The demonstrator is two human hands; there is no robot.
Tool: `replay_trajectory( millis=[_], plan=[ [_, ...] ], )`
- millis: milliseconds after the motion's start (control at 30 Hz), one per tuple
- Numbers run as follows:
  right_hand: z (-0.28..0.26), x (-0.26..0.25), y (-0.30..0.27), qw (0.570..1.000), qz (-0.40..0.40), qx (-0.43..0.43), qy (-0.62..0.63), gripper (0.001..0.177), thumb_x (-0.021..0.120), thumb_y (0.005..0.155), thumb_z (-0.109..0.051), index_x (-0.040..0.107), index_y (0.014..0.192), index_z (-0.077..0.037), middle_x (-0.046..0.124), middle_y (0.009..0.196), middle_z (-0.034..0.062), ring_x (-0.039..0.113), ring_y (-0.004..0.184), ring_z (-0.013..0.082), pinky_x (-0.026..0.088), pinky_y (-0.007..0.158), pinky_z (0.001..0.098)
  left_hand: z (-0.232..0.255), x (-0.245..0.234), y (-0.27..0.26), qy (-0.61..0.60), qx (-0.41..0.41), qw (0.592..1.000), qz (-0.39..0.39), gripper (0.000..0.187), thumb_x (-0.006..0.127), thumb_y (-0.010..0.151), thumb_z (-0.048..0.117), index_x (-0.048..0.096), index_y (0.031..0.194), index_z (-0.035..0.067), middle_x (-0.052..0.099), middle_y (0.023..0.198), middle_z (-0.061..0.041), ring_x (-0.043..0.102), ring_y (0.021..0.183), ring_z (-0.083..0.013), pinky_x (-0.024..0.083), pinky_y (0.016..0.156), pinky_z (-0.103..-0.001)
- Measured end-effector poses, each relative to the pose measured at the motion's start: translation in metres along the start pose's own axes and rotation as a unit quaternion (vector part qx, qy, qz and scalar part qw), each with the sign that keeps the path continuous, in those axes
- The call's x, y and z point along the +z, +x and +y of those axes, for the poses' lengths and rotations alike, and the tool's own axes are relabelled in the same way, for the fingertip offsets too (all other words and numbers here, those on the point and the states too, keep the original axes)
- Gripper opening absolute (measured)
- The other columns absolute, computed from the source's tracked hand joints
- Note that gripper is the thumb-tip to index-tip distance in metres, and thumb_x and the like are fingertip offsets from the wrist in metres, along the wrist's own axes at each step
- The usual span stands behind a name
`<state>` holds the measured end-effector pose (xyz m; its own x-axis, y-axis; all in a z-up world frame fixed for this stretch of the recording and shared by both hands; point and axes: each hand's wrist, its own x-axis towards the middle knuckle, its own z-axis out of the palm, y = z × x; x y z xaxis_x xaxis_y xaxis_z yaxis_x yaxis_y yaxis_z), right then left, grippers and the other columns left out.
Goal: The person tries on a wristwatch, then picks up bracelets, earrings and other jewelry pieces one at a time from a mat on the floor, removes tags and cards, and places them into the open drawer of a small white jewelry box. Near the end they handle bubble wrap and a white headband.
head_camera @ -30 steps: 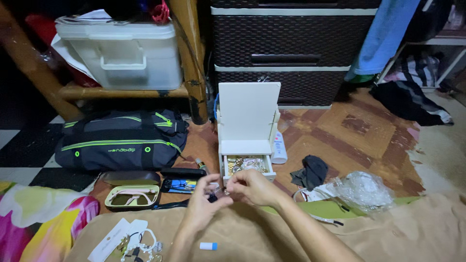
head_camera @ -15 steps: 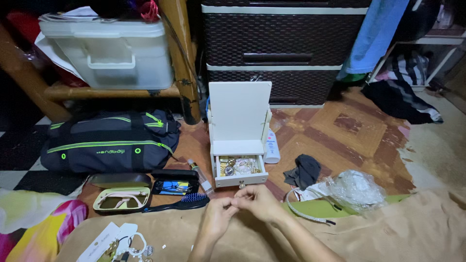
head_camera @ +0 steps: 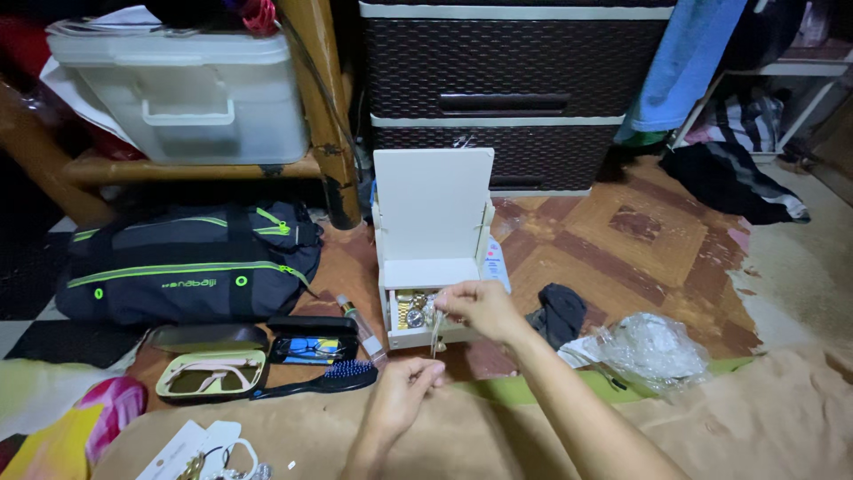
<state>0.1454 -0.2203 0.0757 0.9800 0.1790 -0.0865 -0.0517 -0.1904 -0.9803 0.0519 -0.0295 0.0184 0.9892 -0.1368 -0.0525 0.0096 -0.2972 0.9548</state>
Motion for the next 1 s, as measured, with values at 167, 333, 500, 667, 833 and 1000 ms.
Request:
replay_trajectory(
  millis=[167,333,500,667,833,1000],
  plan=[
    [-0.010,-0.018,0.020,0.998,0.054,0.006,-0.041,0.022,0.077,0.088,-0.022,0.082,0.101,-0.005,0.074,0.082,0.0004,0.058,0.066,0.0080,0.046,0.058,0.0247,0.018,-0.009,0.020,0.348,0.128,0.911,0.183,0.022,0.077,0.082,0.026,0.080,0.103,0.021,0.072,0.099,-0.005,0.065,0.098,-0.0292,0.046,0.088,-0.046],
    [-0.011,-0.032,0.027,0.994,0.065,-0.007,-0.088,0.024,0.076,0.089,-0.025,0.083,0.104,-0.007,0.072,0.081,-0.0026,0.056,0.068,0.0057,0.048,0.061,0.0243,0.021,-0.015,0.047,0.413,0.173,0.882,0.144,0.042,0.081,0.071,0.027,0.078,0.113,0.023,0.061,0.123,-0.004,0.048,0.121,-0.0268,0.034,0.098,-0.052],
    [-0.004,-0.035,0.027,0.992,0.069,0.005,-0.104,0.026,0.075,0.091,-0.026,0.082,0.106,-0.006,0.070,0.079,-0.0005,0.054,0.067,0.0083,0.047,0.061,0.0278,0.008,-0.020,0.059,0.438,0.169,0.876,0.110,0.029,0.077,0.078,0.025,0.080,0.106,0.027,0.064,0.118,0.004,0.047,0.123,-0.0221,0.026,0.105,-0.059],
    [0.012,-0.031,0.031,0.994,0.050,-0.013,-0.095,0.026,0.075,0.090,-0.025,0.081,0.104,-0.004,0.075,0.084,-0.0034,0.061,0.076,0.0050,0.051,0.069,0.0251,-0.003,-0.023,0.056,0.426,0.174,0.881,0.105,0.024,0.077,0.077,0.025,0.080,0.101,0.025,0.067,0.112,0.006,0.048,0.122,-0.0208,0.026,0.102,-0.057],
    [0.035,-0.023,0.039,0.999,0.003,0.022,-0.044,0.024,0.076,0.093,-0.022,0.082,0.102,0.000,0.073,0.087,0.0021,0.057,0.076,0.0103,0.048,0.070,0.0285,-0.006,-0.024,0.056,0.406,0.191,0.885,0.124,0.023,0.078,0.076,0.026,0.079,0.098,0.021,0.067,0.110,0.005,0.050,0.122,-0.0213,0.028,0.100,-0.055],
    [0.040,-0.023,0.041,0.999,-0.020,0.039,0.017,0.022,0.071,0.092,-0.016,0.078,0.108,-0.003,0.076,0.092,0.0000,0.063,0.080,0.0077,0.047,0.070,0.0258,0.002,-0.025,0.049,0.375,0.192,0.895,0.145,0.028,0.080,0.073,0.026,0.079,0.100,0.019,0.068,0.110,0.003,0.051,0.121,-0.0215,0.027,0.101,-0.054]
  ],
)
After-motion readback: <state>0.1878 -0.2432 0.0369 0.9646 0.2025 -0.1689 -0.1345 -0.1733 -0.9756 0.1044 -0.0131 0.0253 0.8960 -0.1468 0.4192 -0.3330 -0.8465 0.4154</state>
